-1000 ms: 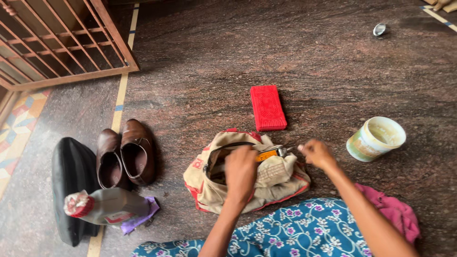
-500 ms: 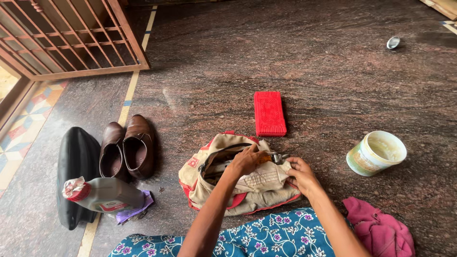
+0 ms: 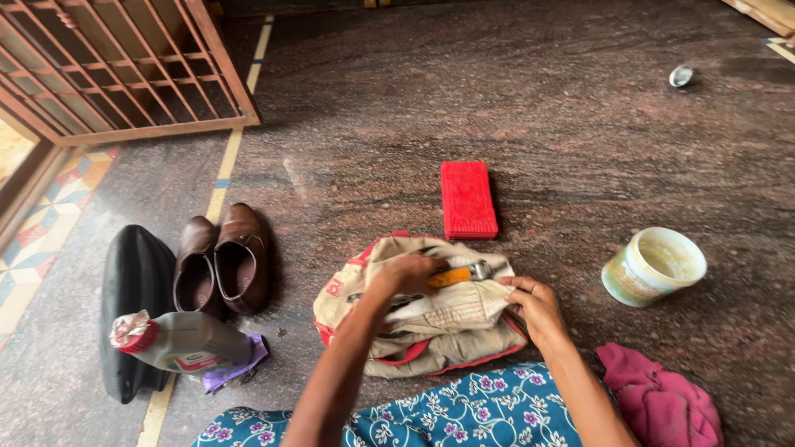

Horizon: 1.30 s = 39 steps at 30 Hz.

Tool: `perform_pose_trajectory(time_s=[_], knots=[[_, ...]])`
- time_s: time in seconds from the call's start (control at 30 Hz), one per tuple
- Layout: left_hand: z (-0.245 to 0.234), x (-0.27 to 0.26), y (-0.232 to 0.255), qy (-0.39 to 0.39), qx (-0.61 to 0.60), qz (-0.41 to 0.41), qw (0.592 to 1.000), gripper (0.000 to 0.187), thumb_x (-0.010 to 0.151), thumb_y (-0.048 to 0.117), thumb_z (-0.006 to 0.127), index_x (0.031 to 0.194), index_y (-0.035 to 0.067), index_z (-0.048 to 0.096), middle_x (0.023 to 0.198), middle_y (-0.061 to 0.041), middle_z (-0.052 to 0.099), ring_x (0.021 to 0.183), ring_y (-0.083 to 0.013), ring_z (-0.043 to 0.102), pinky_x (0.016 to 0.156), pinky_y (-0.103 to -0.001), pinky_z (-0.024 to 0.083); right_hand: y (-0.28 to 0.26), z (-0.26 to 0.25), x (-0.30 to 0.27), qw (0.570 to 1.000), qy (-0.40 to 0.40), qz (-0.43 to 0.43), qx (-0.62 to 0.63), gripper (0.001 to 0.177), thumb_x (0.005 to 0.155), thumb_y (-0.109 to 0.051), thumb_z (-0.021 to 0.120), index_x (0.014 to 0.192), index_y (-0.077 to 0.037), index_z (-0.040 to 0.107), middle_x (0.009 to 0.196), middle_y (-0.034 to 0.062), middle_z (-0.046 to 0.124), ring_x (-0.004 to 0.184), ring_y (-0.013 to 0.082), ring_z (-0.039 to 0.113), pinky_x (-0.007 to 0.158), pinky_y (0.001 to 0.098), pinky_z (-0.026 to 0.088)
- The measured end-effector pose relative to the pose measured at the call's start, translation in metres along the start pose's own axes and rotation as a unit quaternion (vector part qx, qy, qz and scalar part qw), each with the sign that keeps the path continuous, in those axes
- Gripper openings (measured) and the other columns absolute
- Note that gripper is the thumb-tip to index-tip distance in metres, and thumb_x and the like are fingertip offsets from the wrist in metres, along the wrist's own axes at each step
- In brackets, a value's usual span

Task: The person sits on the floor and organizes various tools, including pliers, wrenches, and a hammer, into a canvas bag. They also place a red brush and a bottle of liquid into the bag. Finally, the person arranges a pair of brown shoes and a black shoe cover on the floor.

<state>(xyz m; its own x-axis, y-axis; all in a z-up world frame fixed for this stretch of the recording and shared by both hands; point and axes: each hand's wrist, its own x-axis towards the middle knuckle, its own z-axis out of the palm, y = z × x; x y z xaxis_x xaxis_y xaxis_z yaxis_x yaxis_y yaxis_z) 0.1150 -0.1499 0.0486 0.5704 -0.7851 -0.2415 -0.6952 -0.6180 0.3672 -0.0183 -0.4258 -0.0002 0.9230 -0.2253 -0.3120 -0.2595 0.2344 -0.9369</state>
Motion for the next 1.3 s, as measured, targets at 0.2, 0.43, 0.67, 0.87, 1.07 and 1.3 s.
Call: perform_pose_trajectory(time_s=[0.2, 0.43, 0.67, 0.87, 1.07, 1.3], knots=[[-0.017, -0.031, -0.011, 0.067, -0.071, 0.062, 0.993, 0.080, 0.069, 0.021, 0.086, 0.142, 0.013, 0.054, 0.130, -0.011, 0.067, 0.120, -0.0325, 0.063, 0.103, -0.043, 0.049, -0.018, 0.020, -0.034, 0.989, 0.045, -0.108, 0.086, 0.039, 0.080, 0.014, 0.065, 0.117, 0.000, 0.072, 0.109, 0.0066, 0.066, 0.093, 0.0153, 0.065, 0.081, 0.0265, 0.052], [-0.018, -0.035, 0.008, 0.016, 0.020, -0.023, 0.999, 0.058, 0.076, 0.014, 0.079, 0.132, 0.018, 0.064, 0.122, -0.008, 0.072, 0.116, -0.0289, 0.067, 0.098, -0.043, 0.053, -0.048, 0.039, -0.080, 0.960, -0.054, -0.274, -0.011, 0.025, 0.082, 0.013, 0.067, 0.103, 0.002, 0.075, 0.106, -0.0012, 0.054, 0.102, 0.0118, 0.059, 0.093, 0.0251, 0.051], [0.042, -0.016, 0.012, 0.188, 0.151, -0.016, 0.970, 0.025, 0.097, 0.014, 0.055, 0.120, 0.007, 0.064, 0.112, -0.016, 0.072, 0.108, -0.0333, 0.068, 0.080, -0.044, 0.059, -0.037, 0.029, -0.080, 0.950, -0.142, -0.280, 0.001, 0.019, 0.084, 0.008, 0.070, 0.102, 0.001, 0.076, 0.102, -0.0003, 0.050, 0.100, 0.0123, 0.054, 0.092, 0.0249, 0.046], [0.046, -0.027, 0.017, 0.208, 0.125, -0.040, 0.969, 0.028, 0.096, 0.014, 0.053, 0.121, 0.010, 0.065, 0.107, -0.014, 0.072, 0.105, -0.0336, 0.068, 0.079, -0.044, 0.058, -0.070, 0.034, -0.058, 0.923, -0.084, -0.271, -0.261, 0.020, 0.087, -0.017, 0.072, 0.102, -0.004, 0.073, 0.095, 0.0051, 0.056, 0.091, 0.0196, 0.059, 0.084, 0.0336, 0.051], [0.059, -0.032, 0.027, 0.209, 0.116, -0.034, 0.970, 0.039, 0.096, 0.016, 0.052, 0.134, 0.015, 0.062, 0.110, -0.013, 0.069, 0.108, -0.0337, 0.063, 0.080, -0.053, 0.053, -0.130, 0.058, -0.018, 0.785, 0.082, -0.328, -0.519, 0.045, 0.089, -0.035, 0.078, 0.124, -0.008, 0.066, 0.120, 0.0140, 0.061, 0.108, 0.0327, 0.061, 0.090, 0.0444, 0.051], [0.080, -0.030, 0.023, 0.222, 0.110, -0.046, 0.968, 0.044, 0.096, 0.015, 0.050, 0.138, 0.016, 0.060, 0.112, -0.015, 0.068, 0.108, -0.0348, 0.063, 0.084, -0.054, 0.052, -0.096, 0.075, 0.026, 0.792, -0.060, -0.207, -0.571, 0.035, 0.091, -0.017, 0.073, 0.125, -0.010, 0.070, 0.107, 0.0166, 0.075, 0.089, 0.0265, 0.076, 0.079, 0.0402, 0.059]])
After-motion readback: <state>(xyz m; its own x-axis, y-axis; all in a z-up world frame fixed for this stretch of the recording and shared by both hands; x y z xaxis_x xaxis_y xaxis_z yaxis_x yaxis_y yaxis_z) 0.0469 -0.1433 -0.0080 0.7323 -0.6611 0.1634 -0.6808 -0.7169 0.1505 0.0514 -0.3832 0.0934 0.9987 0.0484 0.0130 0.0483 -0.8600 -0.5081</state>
